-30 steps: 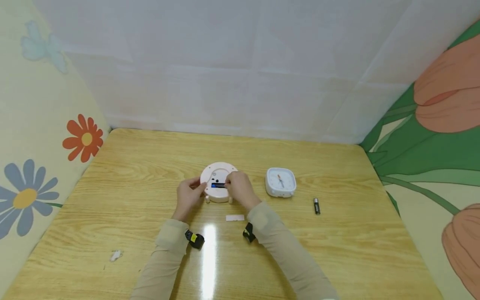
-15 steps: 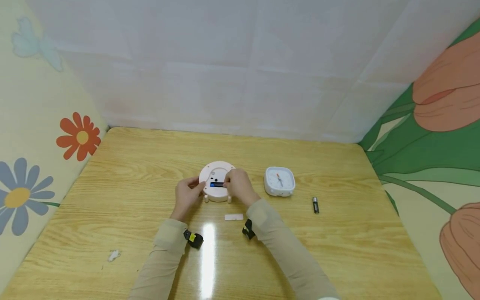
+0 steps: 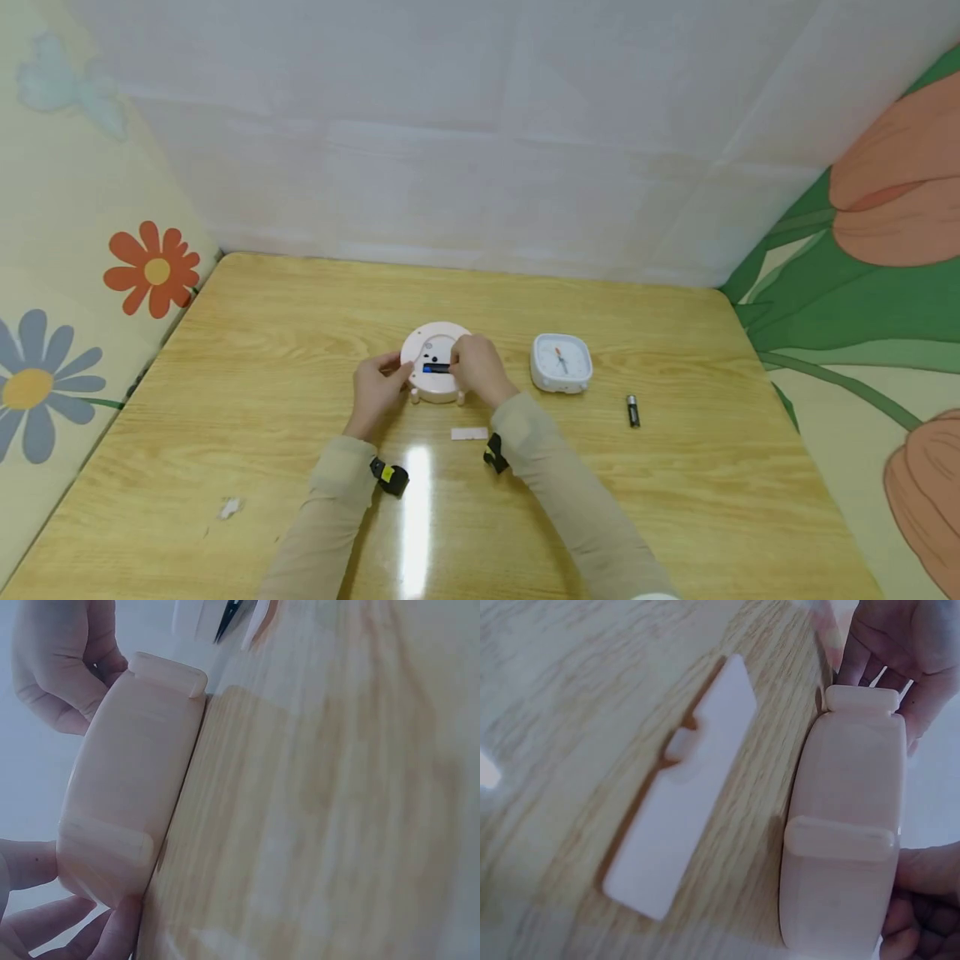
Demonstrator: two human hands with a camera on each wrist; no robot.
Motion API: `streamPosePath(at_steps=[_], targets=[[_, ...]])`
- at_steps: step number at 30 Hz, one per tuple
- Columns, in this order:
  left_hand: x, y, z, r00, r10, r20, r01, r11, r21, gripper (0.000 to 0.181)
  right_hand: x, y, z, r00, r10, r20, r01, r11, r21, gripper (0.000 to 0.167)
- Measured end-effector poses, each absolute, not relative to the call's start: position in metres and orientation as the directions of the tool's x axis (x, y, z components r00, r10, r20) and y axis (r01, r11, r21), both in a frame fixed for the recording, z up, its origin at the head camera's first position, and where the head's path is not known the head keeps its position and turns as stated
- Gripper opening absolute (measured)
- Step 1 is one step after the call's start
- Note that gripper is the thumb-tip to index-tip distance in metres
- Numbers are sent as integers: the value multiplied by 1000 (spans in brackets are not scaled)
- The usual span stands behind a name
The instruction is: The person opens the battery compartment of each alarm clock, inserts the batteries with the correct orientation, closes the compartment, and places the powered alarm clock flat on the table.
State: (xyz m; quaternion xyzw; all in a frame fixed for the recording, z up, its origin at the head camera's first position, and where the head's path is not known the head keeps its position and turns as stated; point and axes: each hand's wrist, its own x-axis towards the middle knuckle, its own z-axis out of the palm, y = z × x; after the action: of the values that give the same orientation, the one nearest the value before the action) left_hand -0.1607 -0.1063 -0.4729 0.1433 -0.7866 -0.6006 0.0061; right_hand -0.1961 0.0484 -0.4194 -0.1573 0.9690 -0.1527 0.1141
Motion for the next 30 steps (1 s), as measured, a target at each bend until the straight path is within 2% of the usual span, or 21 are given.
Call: streamPosePath(at_steps=[18,26,30], targets=[[-160,-108,-472,-952,-222,-210,-258,214,942,33,-200,42,-415,-934,-303,-192,-236,922,-307,9],[-160,-111,-471,-956,-235,-176,-235,253,939,33,-199,41,-416,-944,-315,-97,-267,903,-338,12],[-159,-112,-471,-958,-235,-165,-227,267,937,33,-198,39,-416,-945,-311,-98,-265,909,-323,10]])
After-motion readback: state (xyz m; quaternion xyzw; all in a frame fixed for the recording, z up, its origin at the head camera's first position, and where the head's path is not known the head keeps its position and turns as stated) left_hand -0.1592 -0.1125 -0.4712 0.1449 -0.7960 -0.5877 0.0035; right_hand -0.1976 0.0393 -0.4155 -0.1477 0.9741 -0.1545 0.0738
